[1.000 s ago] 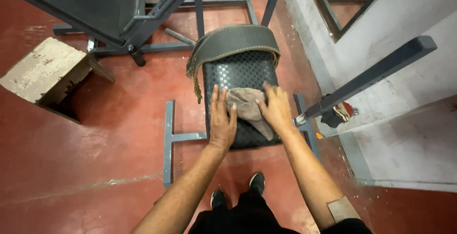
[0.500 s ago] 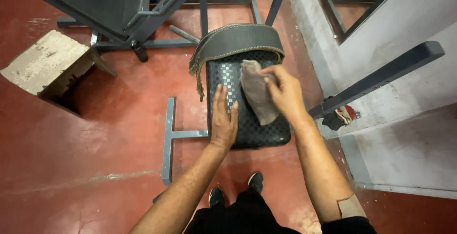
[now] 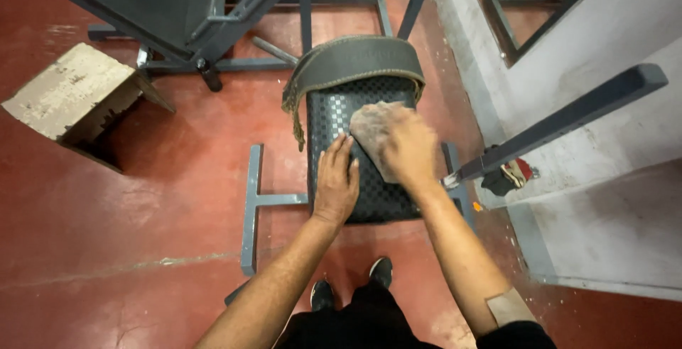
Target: Clean the gym equipment and a weightlifting belt with a cloth.
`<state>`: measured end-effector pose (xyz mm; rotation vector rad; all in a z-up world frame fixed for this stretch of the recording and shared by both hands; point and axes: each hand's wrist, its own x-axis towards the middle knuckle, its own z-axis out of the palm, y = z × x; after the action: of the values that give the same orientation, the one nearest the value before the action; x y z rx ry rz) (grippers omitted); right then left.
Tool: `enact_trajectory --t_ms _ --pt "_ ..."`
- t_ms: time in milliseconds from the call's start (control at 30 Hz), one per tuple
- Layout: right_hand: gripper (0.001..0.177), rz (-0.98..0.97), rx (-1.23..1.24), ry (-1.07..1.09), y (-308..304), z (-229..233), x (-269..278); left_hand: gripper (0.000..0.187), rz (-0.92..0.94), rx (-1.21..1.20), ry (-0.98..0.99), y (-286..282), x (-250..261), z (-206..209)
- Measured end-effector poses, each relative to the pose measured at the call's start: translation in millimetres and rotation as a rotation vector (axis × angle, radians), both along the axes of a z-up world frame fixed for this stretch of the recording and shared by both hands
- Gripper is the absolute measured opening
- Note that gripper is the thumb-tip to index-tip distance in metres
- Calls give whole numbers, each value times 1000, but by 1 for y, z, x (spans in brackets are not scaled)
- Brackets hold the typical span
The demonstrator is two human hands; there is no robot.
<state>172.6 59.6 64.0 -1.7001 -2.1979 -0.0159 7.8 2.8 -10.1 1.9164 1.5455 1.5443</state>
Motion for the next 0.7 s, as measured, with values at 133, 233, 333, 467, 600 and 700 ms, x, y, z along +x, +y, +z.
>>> enact_trajectory --t_ms 133,233,333,467,600,700 --pt "58 122 11 -152 -2 -37 -17 47 8 -67 187 2 6 5" --pt "64 20 -63 -85 -8 -51 -23 49 11 -113 202 -5 4 7" --pt "68 193 67 12 -15 -66 -19 55 -104 21 -135 -3 -6 20" --pt "58 371 -233 194 -28 -63 -6 58 -104 -45 -246 -11 -11 18" --pt "61 195 6 -2 -1 -42 -30 58 -103 -97 -169 -6 -7 11" --pt "54 31 -12 -68 0 -32 -51 60 -67 -55 -104 -1 -5 3"
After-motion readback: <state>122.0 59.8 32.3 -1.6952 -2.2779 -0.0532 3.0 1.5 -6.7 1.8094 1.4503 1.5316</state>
